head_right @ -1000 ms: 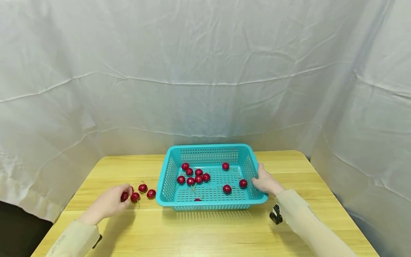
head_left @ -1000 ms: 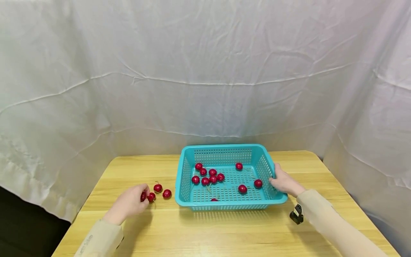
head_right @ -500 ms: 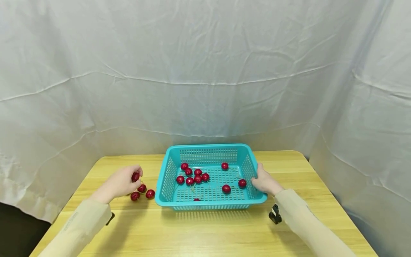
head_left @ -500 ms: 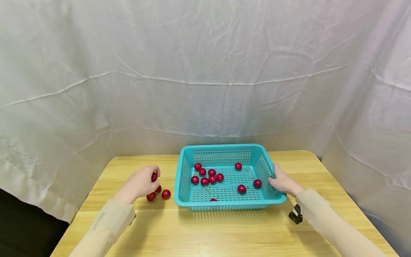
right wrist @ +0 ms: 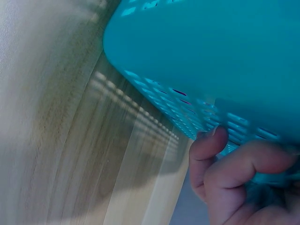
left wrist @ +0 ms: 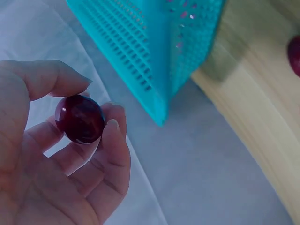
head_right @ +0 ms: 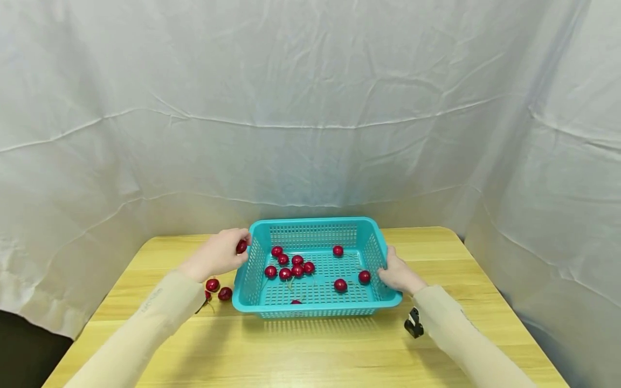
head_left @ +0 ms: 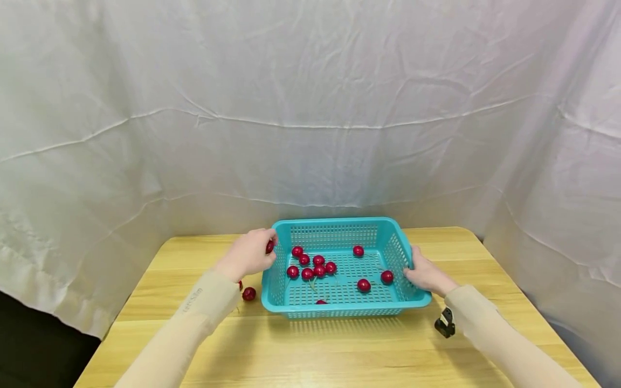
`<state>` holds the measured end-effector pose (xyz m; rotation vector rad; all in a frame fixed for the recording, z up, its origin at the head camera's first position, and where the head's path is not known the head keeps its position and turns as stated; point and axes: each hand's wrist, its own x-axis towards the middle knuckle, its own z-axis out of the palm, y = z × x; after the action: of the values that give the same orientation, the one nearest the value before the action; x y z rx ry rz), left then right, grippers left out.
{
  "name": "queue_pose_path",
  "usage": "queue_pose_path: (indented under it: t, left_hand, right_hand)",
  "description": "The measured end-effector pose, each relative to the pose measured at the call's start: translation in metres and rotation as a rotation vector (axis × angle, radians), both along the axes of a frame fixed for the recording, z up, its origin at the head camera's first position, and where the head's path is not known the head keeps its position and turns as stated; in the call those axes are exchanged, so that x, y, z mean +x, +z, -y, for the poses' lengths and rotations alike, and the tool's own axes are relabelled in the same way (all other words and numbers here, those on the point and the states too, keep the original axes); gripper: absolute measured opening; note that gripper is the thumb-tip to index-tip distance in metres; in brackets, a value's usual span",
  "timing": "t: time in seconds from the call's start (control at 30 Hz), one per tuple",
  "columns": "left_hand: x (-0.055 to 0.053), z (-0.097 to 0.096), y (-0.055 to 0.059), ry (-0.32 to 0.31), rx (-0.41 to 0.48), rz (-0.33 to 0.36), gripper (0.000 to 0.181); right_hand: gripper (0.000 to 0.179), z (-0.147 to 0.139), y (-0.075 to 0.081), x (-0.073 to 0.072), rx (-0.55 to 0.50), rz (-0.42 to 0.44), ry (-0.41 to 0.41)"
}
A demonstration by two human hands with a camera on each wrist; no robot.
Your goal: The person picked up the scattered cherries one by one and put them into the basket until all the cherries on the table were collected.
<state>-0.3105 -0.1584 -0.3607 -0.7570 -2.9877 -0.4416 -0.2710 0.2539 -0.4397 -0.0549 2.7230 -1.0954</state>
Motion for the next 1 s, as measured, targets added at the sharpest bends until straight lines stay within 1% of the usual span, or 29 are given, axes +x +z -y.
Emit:
queue_pose_path:
  t: [0.13,0.23,0.47,0.53,0.63,0.77,0.9,1.0]
  left_hand:
    - [-0.004,-0.018,0.004,-0.012,-0.034,0.032,0.012]
    - [-0.008,-0.032,0.004,-0.017,-0.066,0.054,0.01]
    - [-0.018,-0.068,0.001,-0.042,-0.132,0.086,0.009]
    - [-0.019,-0.08,0.001,-0.044,-0.154,0.103,0.009]
    - [-0.018,-0.097,-0.001,-0.048,-0.19,0.124,0.009]
    - [-0.013,-0.115,-0.004,-0.053,-0.225,0.154,0.009]
    - [-0.01,-0.13,-0.012,-0.059,-0.261,0.159,0.011]
    - [-0.007,-0.138,-0.019,-0.071,-0.283,0.156,0.009]
  right_hand:
    - [0.069,0.001,0.0,0.0,-0.001,-0.006,0.004]
    - [0.069,0.001,0.0,0.001,0.002,-0.004,0.003]
    - [0.069,0.001,0.001,0.001,-0.001,-0.006,0.0]
    - [0.069,0.001,0.001,0.001,-0.002,-0.002,-0.002]
    - [0.069,0.001,0.001,0.001,0.001,0.006,-0.005]
    - [0.07,0.001,0.002,0.002,0.011,0.01,-0.009]
    - [0.07,0.0,0.002,0.002,0.016,0.007,-0.008]
    - [0.07,0.0,0.001,0.002,0.021,0.007,-0.008]
